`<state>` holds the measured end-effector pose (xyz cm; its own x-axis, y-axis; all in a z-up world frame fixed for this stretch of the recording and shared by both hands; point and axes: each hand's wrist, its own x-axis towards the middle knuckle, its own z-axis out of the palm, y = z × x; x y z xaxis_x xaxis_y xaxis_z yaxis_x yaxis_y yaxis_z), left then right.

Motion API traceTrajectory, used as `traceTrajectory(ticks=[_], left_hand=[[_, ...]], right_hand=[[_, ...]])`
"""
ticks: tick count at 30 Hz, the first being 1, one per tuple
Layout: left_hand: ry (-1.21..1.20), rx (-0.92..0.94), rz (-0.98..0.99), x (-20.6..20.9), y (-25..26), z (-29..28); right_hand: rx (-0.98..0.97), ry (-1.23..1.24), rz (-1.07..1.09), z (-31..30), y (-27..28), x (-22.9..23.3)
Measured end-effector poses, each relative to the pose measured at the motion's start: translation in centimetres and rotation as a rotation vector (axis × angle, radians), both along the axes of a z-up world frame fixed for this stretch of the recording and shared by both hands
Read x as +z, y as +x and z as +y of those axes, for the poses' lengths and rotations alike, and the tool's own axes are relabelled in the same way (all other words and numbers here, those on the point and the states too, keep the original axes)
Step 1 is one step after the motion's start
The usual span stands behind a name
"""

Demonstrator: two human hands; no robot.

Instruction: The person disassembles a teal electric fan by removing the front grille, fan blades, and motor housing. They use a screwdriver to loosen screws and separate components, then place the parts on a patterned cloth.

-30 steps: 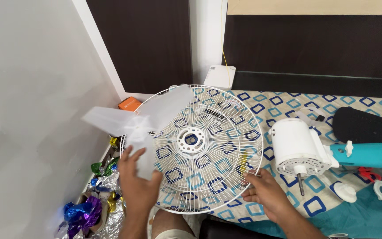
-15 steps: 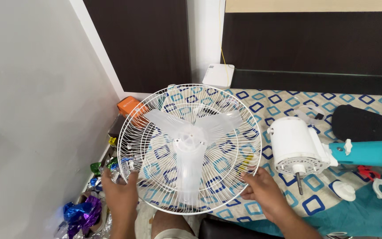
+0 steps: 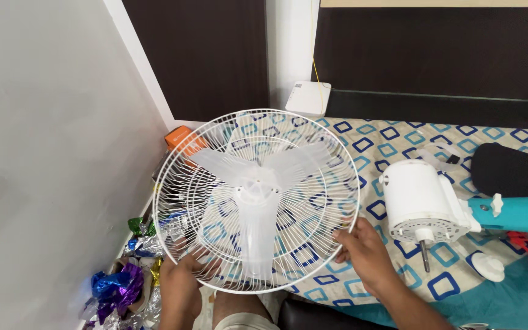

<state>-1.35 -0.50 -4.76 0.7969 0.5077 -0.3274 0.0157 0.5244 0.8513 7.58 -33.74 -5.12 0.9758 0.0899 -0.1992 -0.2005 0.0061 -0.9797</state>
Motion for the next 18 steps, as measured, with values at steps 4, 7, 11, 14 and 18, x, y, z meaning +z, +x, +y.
traceTrajectory(ticks=[4,7,11,14,18], left_hand=[[0.021,0.128,-0.068,0.9,0.1,0.8],[0.021,0.206,-0.068,1.5,0.2,1.6],[0.091,0.285,-0.077,1.9,0.2,2.9],[0.142,0.314,-0.064,1.6,0.1,3.7],[0.117,0.335,0.013,1.0,0.3,4.3]], right_hand=[[0.103,-0.067,-0.019,0.9,1.7,0.8],[0.183,-0.121,-0.118,1.7,3.2,1.3],[0.194,-0.693,-0.356,2.2,3.8,1.6],[0.363,-1.022,-0.525,1.1,3.8,1.9],[0.449,-1.098,-0.557,0.6,3.8,1.2]])
